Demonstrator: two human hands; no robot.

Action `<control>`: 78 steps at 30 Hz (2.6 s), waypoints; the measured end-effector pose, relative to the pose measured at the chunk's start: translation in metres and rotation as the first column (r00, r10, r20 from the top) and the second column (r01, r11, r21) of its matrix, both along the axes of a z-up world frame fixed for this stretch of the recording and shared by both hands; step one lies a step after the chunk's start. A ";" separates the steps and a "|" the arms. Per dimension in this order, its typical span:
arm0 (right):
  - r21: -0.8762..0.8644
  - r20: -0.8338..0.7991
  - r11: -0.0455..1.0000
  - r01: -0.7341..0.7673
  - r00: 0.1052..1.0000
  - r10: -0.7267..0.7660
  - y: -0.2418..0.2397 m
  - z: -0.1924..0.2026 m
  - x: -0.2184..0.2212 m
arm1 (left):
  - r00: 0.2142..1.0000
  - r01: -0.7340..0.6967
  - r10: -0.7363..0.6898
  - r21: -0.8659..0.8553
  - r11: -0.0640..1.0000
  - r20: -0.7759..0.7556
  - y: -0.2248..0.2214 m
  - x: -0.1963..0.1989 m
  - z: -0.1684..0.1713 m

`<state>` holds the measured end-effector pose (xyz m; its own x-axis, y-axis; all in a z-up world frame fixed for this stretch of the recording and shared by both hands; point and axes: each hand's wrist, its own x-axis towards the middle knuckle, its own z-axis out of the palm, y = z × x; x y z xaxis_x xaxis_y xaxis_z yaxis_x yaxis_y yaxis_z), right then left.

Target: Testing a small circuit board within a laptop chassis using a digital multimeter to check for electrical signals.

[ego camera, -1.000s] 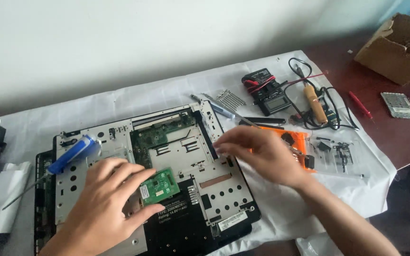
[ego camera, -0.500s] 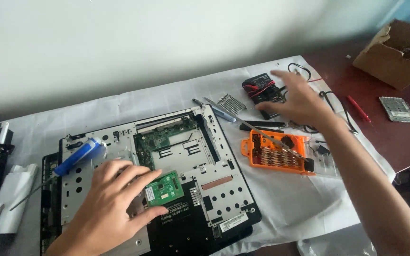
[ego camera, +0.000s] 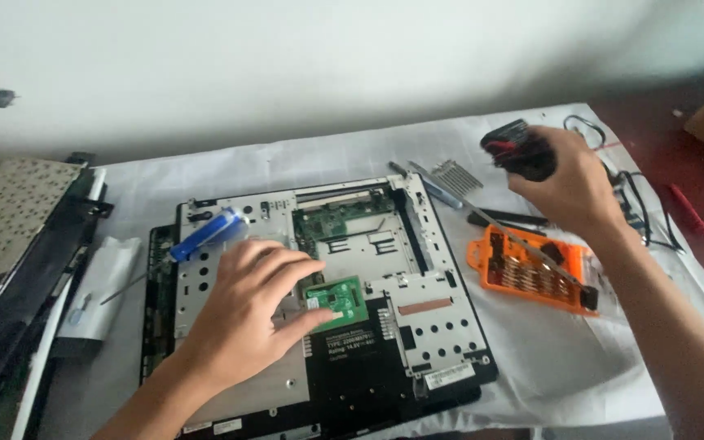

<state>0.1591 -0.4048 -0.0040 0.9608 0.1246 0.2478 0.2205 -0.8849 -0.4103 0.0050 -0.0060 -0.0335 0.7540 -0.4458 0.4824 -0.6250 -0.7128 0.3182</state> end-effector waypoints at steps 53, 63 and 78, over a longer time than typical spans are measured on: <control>0.821 -0.004 0.514 -0.247 0.899 0.438 0.131 -0.046 -0.053 | 0.948 0.096 -0.308 -0.855 0.510 -0.078 -0.017 0.022 0.051; 0.992 -0.047 0.125 -0.014 0.881 0.471 0.155 0.008 -0.082 | 0.825 -0.326 -0.335 -0.868 0.375 -0.455 -0.053 0.023 0.060; 0.820 0.105 0.357 -0.446 0.732 0.673 0.109 0.008 -0.037 | 0.929 -0.263 -0.168 -0.909 0.322 -0.329 -0.016 0.043 0.074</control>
<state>0.1218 -0.2956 0.0042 0.7751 0.5312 0.3422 0.3450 0.0980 -0.9335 0.0481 -0.0225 0.0408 0.9429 0.1795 0.2805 -0.3108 0.1721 0.9348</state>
